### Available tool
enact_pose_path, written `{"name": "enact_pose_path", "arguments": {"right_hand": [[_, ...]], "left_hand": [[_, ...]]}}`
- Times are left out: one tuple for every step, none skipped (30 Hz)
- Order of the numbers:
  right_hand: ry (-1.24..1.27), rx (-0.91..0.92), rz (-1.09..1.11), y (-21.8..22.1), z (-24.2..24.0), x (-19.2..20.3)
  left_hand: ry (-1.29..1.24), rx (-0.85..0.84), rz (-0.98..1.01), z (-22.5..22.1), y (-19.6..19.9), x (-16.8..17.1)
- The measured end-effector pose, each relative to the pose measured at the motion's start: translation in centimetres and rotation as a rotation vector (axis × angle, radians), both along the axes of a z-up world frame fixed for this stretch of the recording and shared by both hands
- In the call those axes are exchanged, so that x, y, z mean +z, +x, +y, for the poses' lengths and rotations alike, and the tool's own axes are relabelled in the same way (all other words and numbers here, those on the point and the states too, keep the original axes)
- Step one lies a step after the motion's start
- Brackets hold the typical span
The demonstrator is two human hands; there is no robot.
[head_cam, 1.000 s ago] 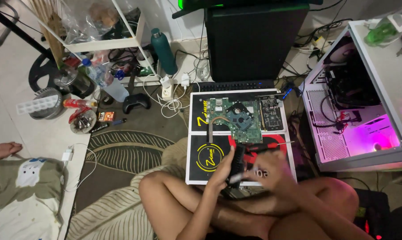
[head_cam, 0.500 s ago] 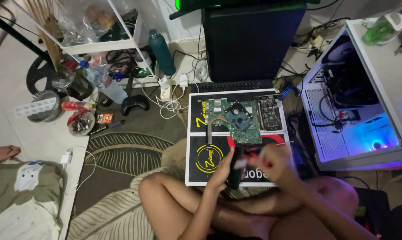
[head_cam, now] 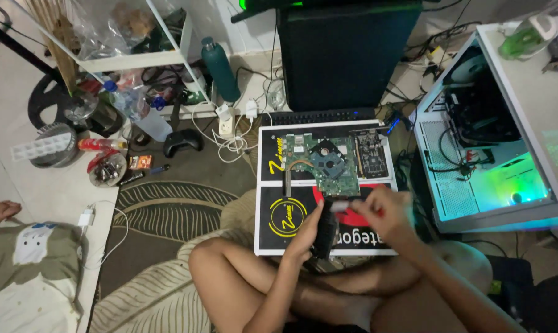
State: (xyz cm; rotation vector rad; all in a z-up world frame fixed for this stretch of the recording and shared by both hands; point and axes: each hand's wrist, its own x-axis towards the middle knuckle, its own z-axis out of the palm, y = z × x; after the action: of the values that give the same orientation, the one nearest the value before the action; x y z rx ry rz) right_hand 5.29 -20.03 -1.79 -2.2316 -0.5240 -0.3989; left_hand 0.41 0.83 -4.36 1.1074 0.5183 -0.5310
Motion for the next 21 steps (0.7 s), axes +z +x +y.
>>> {"name": "enact_pose_path", "arguments": {"right_hand": [[-0.002,0.0,0.008,-0.9,0.2,0.0],[0.023,0.064,0.025,-1.3,0.5,0.2],[0.048,0.128,0.042,-1.7,0.8,0.4],[0.047,0.125,0.042,-2.4,1.2,0.7],[-0.032,0.167,0.049,-3.1,1.6,1.0],[-0.111,0.207,0.054,-3.6,2.0,1.4],[-0.111,0.205,0.051,-2.4,1.3,0.8],[-0.113,0.097,-0.009,-1.5,0.6,0.1],[-0.115,-0.011,-0.069,-0.6,-0.2,-0.6],[-0.112,-0.011,-0.073,-0.9,0.1,-0.2],[-0.104,-0.008,-0.074,-1.3,0.3,0.2],[-0.098,-0.007,-0.075,-1.7,0.5,0.6],[-0.097,-0.009,-0.079,-1.9,0.5,0.4],[-0.085,-0.017,-0.051,-2.1,0.5,0.3],[-0.073,-0.026,-0.022,-2.4,0.4,0.1],[-0.072,-0.025,-0.026,-2.5,0.4,0.4],[-0.069,-0.048,-0.022,-2.5,0.3,0.6],[-0.066,-0.07,-0.016,-2.7,0.3,0.9],[-0.065,-0.069,-0.018,-2.8,0.4,0.9],[-0.096,-0.072,-0.047,-3.0,0.5,1.0],[-0.128,-0.074,-0.076,-3.1,0.5,1.1]], "left_hand": [[-0.002,0.0,0.008,-0.2,-0.6,1.7],[0.01,0.006,0.005,-0.3,-0.7,3.6],[0.023,0.013,0.001,-0.4,-0.7,5.6],[0.022,0.01,0.001,-0.3,-0.2,1.0],[-0.041,0.072,-0.008,-0.2,0.4,-3.7],[-0.104,0.133,-0.019,0.0,1.1,-8.3],[-0.104,0.13,-0.021,-0.3,1.1,-6.6],[-0.087,0.109,-0.033,-0.5,0.7,-5.0],[-0.07,0.087,-0.044,-0.8,0.3,-3.5],[-0.068,0.086,-0.048,-0.7,0.1,-2.9],[-0.116,0.139,-0.046,-0.6,0.0,-2.3],[-0.165,0.19,-0.045,-0.6,-0.2,-1.7],[-0.165,0.188,-0.049,-0.6,-0.1,-1.4],[-0.203,0.213,-0.056,-0.6,0.0,-1.1],[-0.24,0.237,-0.062,-0.6,0.0,-0.8],[-0.24,0.238,-0.066,-0.9,-0.2,1.1],[-0.272,0.25,-0.09,-1.1,-0.5,3.0],[-0.304,0.263,-0.112,-1.4,-0.9,5.0],[-0.304,0.264,-0.113,-1.3,-0.6,4.0],[-0.285,0.238,-0.14,-1.3,-0.3,3.1],[-0.267,0.213,-0.167,-1.3,0.0,2.2]]}}
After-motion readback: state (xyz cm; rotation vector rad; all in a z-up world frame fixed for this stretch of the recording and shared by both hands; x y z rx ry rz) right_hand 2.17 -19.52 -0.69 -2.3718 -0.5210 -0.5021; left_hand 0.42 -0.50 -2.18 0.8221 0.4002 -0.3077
